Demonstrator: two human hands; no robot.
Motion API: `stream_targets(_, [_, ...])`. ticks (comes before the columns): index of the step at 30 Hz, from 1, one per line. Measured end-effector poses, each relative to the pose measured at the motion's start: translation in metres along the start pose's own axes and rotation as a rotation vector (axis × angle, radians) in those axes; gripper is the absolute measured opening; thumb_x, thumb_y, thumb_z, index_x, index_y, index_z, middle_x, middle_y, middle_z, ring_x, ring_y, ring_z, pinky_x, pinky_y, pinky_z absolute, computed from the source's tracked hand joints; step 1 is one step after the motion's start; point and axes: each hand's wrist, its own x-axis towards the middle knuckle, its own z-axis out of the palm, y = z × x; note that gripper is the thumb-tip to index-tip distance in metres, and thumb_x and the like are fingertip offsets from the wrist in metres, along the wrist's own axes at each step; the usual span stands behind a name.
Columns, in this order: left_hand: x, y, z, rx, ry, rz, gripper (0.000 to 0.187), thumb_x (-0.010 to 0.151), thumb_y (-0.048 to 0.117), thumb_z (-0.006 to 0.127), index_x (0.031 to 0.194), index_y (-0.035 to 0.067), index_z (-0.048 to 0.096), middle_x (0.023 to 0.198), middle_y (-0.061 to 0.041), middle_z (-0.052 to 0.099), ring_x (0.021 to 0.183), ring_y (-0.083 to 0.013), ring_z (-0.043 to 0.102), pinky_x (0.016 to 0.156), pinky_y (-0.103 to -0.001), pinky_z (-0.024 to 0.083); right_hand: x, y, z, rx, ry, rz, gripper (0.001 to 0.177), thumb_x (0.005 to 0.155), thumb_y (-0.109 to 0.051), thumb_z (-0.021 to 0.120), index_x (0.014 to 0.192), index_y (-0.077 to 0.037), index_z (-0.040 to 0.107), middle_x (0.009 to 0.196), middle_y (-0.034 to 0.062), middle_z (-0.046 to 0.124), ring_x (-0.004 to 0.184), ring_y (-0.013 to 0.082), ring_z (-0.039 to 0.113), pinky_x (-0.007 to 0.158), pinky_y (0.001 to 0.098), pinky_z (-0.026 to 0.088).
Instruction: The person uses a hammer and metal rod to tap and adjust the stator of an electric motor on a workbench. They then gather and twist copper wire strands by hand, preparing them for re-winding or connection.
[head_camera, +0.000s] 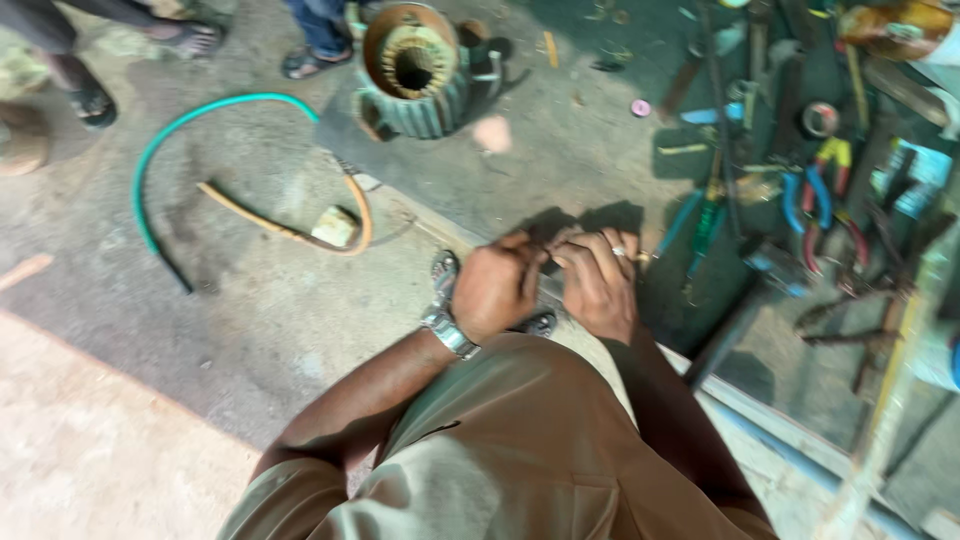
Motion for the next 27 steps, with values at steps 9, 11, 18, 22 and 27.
stream_targets(9, [-0.011, -0.016, -0.015, 0.305, -0.182, 0.299, 0.014, 0.080, 0.009, 0.066, 0.091, 0.004, 0.072, 0.091, -0.009, 0.067, 0.079, -0.0291, 0.068, 0.071, -0.042, 0.054, 0.019, -0.008, -0.015, -0.021, -0.220, -0.059, 0.013, 0.087, -0.004, 0.069, 0.099, -0.006, 0.066, 0.099, 0.0075, 0.062, 0.096, 0.0289, 0.060, 0.087, 0.0450, 0.041])
stream_targets(11, [-0.014, -0.023, -0.020, 0.421, -0.185, 0.406, 0.017, 0.077, 0.011, 0.067, 0.092, 0.004, 0.071, 0.092, -0.008, 0.067, 0.080, -0.0255, 0.068, 0.074, -0.040, 0.054, 0.022, -0.013, -0.014, -0.015, -0.265, 0.001, 0.010, 0.086, -0.008, 0.069, 0.096, -0.009, 0.066, 0.096, 0.0075, 0.061, 0.098, 0.0297, 0.059, 0.085, 0.0456, 0.039])
stream_targets(18, [-0.025, -0.035, -0.025, 0.489, -0.221, 0.582, 0.025, 0.081, 0.014, 0.067, 0.102, 0.002, 0.070, 0.101, -0.008, 0.065, 0.088, -0.0234, 0.068, 0.081, -0.039, 0.055, 0.018, -0.015, -0.011, 0.147, -0.411, 0.232, 0.007, 0.087, -0.009, 0.070, 0.093, -0.007, 0.068, 0.093, 0.0074, 0.064, 0.094, 0.0305, 0.061, 0.081, 0.0432, 0.042])
stream_targets(22, [-0.028, -0.037, -0.026, 0.276, -0.203, 0.493, 0.030, 0.078, 0.014, 0.068, 0.106, 0.002, 0.070, 0.102, -0.011, 0.065, 0.091, -0.0289, 0.068, 0.080, -0.042, 0.057, 0.015, -0.015, -0.009, 0.333, -0.384, 0.360, 0.010, 0.087, -0.004, 0.071, 0.097, -0.003, 0.068, 0.095, 0.0084, 0.065, 0.087, 0.0271, 0.067, 0.079, 0.0366, 0.051])
stream_targets(27, [-0.033, -0.031, -0.021, 0.187, -0.246, 0.331, 0.018, 0.088, 0.017, 0.069, 0.094, 0.001, 0.070, 0.093, -0.012, 0.067, 0.082, -0.0318, 0.068, 0.073, -0.043, 0.057, 0.018, -0.015, -0.007, 0.478, -0.403, 0.387, 0.016, 0.082, -0.001, 0.072, 0.097, -0.001, 0.068, 0.098, 0.0098, 0.065, 0.081, 0.0250, 0.066, 0.076, 0.0337, 0.054])
